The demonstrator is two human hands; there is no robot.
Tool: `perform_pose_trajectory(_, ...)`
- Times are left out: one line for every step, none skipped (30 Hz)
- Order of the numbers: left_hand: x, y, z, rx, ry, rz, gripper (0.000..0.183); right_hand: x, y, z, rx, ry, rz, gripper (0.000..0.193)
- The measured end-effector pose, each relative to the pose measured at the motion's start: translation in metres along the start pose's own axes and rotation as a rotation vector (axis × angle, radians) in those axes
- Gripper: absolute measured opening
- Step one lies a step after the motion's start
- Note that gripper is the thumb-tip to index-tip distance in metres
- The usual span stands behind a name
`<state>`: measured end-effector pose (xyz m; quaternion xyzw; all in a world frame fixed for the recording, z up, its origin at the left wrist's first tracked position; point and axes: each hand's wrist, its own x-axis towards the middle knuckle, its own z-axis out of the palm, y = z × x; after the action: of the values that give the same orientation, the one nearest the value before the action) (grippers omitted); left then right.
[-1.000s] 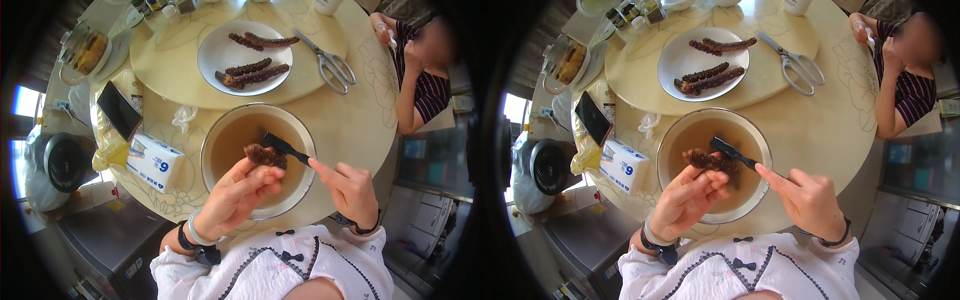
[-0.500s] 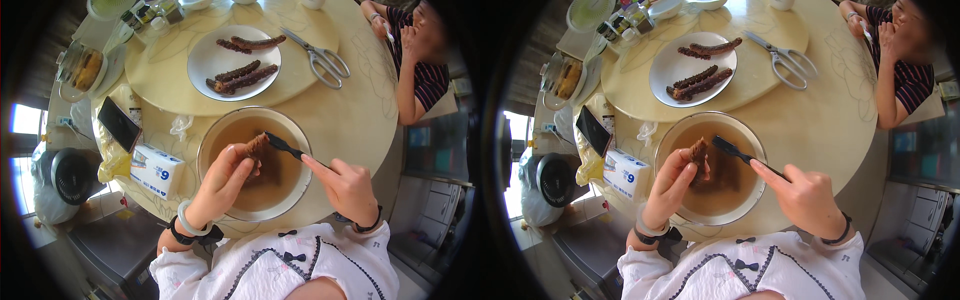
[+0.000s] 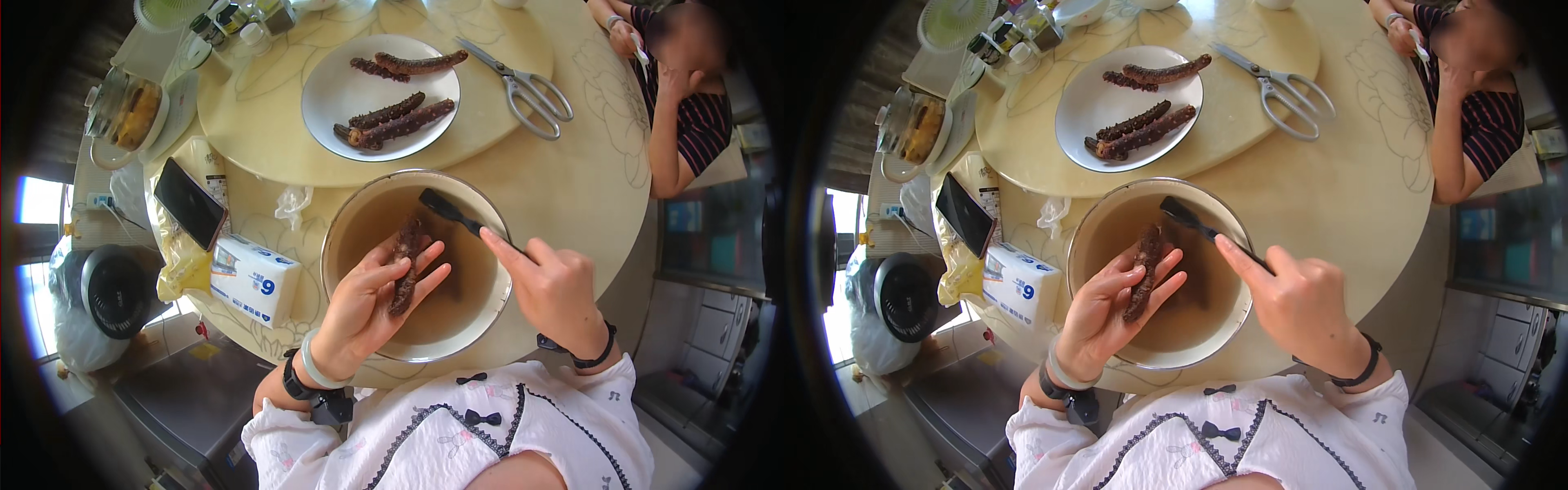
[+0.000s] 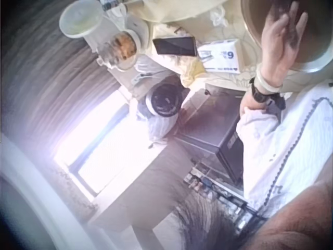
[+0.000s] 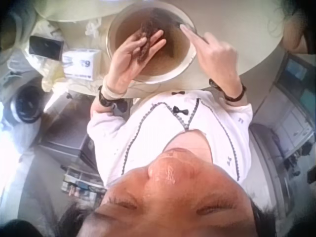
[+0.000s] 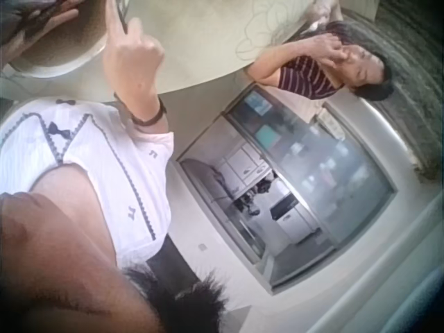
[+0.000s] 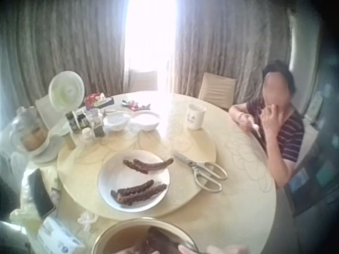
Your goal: The person cleans a sea cucumber over a bowl of water by tearing it open by hand and scrubbing it with a small brush.
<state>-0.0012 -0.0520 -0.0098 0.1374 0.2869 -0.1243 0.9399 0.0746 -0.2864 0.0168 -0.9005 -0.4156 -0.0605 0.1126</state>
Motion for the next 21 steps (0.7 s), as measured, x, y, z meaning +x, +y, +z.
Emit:
perform_pose_trajectory(0.0,0.0,-0.001,-0.004,0.001,0.004,0.05,0.002,-0.001,0.001,0.042,-0.006,-0.004,0.054)
perform_pose_trajectory(0.0,-0.001,-0.003,0.034,-0.033,0.028,0.052,0.001,-0.003,-0.003,0.042,-0.008,-0.009,0.054)
perform_pose_trajectory(-0.001,-0.001,-0.004,0.072,-0.067,0.051,0.054,0.0,-0.006,-0.011,0.205,-0.072,-0.05,0.055)
perform_pose_trajectory(-0.002,-0.001,-0.002,0.07,-0.069,0.048,0.054,-0.002,-0.008,-0.016,0.364,-0.137,-0.083,0.056)
perform_pose_trajectory(-0.004,0.0,0.002,0.094,-0.059,0.044,0.056,-0.003,-0.007,-0.014,0.361,-0.139,-0.079,0.056)
perform_pose_trajectory(-0.005,-0.001,0.004,0.118,-0.048,0.039,0.058,-0.005,-0.006,-0.009,0.297,-0.068,-0.095,0.06)
perform_pose_trajectory(-0.006,-0.002,0.003,0.116,-0.049,0.037,0.058,-0.006,-0.004,-0.005,0.236,0.002,-0.113,0.065)
perform_pose_trajectory(-0.008,-0.002,0.002,0.083,-0.055,0.011,0.06,-0.006,-0.003,-0.003,0.234,0.001,-0.111,0.065)
perform_pose_trajectory(-0.01,-0.003,0.001,0.05,-0.06,-0.016,0.061,-0.004,-0.001,-0.001,0.183,0.022,-0.109,0.065)
perform_pose_trajectory(-0.009,-0.004,0.002,0.047,-0.063,-0.018,0.061,-0.003,0.0,-0.001,0.13,0.041,-0.108,0.065)
perform_pose_trajectory(-0.009,-0.005,0.003,0.055,-0.044,0.009,0.062,-0.005,-0.003,-0.003,0.127,0.038,-0.109,0.065)
perform_pose_trajectory(-0.009,-0.006,0.004,0.064,-0.025,0.036,0.064,-0.01,-0.009,-0.006,0.202,-0.005,-0.128,0.065)
perform_pose_trajectory(-0.01,-0.007,0.003,0.063,-0.026,0.035,0.064,-0.013,-0.012,-0.008,0.278,-0.047,-0.146,0.065)
perform_pose_trajectory(-0.011,-0.008,0.002,0.055,-0.04,0.025,0.064,-0.012,-0.01,-0.007,0.276,-0.048,-0.146,0.065)
perform_pose_trajectory(-0.011,-0.009,0.001,0.046,-0.054,0.015,0.065,-0.007,-0.006,-0.005,0.223,-0.02,-0.129,0.065)
perform_pose_trajectory(-0.011,-0.009,0.001,0.047,-0.056,0.015,0.065,-0.005,-0.003,-0.003,0.17,0.009,-0.113,0.065)
perform_pose_trajectory(-0.011,-0.009,0.0,0.048,-0.051,0.012,0.065,-0.006,-0.003,0.0,0.168,0.01,-0.113,0.065)
perform_pose_trajectory(-0.011,-0.009,0.0,0.05,-0.046,0.009,0.065,-0.007,-0.003,0.004,0.153,0.027,-0.116,0.065)
perform_pose_trajectory(-0.011,-0.009,0.0,0.049,-0.047,0.013,0.065,-0.007,-0.003,0.005,0.139,0.042,-0.123,0.065)
perform_pose_trajectory(-0.01,-0.01,-0.001,0.043,-0.052,0.034,0.064,-0.008,-0.009,-0.001,0.228,0.004,-0.127,0.065)
perform_pose_trajectory(-0.009,-0.01,-0.001,0.038,-0.056,0.056,0.064,-0.007,-0.008,-0.003,0.226,0.004,-0.131,0.065)
